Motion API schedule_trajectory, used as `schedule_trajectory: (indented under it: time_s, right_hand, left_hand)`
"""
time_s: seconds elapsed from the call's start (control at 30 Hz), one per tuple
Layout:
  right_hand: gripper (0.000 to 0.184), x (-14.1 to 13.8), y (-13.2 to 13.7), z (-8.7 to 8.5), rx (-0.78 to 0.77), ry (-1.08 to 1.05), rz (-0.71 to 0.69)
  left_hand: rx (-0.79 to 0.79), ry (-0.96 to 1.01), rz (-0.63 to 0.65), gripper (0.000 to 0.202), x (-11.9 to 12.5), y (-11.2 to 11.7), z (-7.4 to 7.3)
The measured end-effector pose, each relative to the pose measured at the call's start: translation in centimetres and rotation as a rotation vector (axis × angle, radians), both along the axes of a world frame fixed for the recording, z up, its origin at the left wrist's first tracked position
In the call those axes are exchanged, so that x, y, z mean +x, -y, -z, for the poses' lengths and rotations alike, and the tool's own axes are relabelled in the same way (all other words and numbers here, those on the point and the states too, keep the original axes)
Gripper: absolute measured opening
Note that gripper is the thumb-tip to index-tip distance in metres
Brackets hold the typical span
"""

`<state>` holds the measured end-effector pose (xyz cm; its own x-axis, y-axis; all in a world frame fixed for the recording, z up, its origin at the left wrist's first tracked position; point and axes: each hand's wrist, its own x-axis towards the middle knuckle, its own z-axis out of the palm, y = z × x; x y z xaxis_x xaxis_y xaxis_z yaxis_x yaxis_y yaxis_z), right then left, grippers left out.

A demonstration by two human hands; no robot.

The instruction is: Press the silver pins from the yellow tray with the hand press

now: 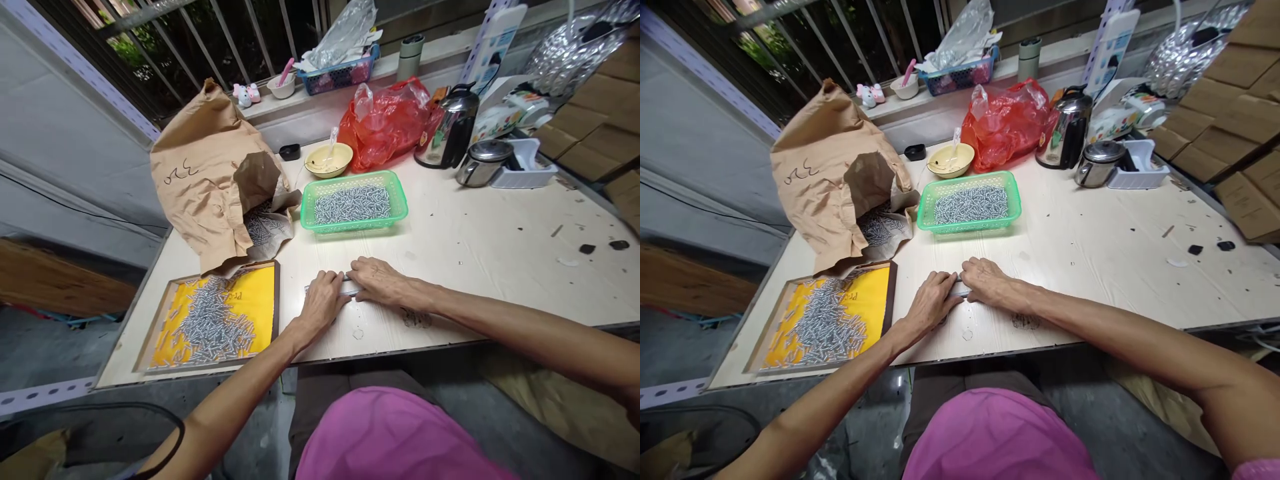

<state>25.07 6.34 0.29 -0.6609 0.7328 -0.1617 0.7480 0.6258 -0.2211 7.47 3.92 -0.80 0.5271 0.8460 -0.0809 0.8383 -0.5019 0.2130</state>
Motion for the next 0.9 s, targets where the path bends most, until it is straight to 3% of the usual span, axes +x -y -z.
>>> schedule_trajectory:
  time_s: [0.1,0.23,0.5,0.6,0.7,0.8,0.9]
  right_hand:
    - [0.024,-0.3,-0.4,-0.5,-0.037,0.015,0.031]
    - [0.009,-0.3,-1.1,-0.9,-0.098,0.033,0.026]
    - [0.012,0.1,-0.9,-0.2,-0.031,-0.013,0.043]
    - [0.029,1.1,-1.1,0.4,0.044,-0.096,-0.003]
    - [0.050,2.2,-1.8,1.3,-0.002,-0.144,-0.086]
    - [0.035,2.6,-2.6,2.4,0.002,-0.178,-0.101]
    - [0.024,2.3,-3.5,3.0,0.104,-0.170,-0.023]
  left_hand:
    - [0.005,-0.041,0.008,0.029,0.4,-0.3,0.0]
    - [0.001,-0.086,-0.083,0.024,0.9,-0.3,0.5]
    - [-0.004,-0.058,-0.164,0.020,1.5,-0.4,0.6]
    - [0.092,0.016,-0.195,0.032,1.5,1.2,1.1]
    - [0.163,0.114,-0.160,0.037,1.9,3.8,2.4]
    - [0.150,0.192,-0.106,0.042,2.7,6.0,3.4]
    - [0.134,0.241,-0.103,0.043,3.2,7.2,3.7]
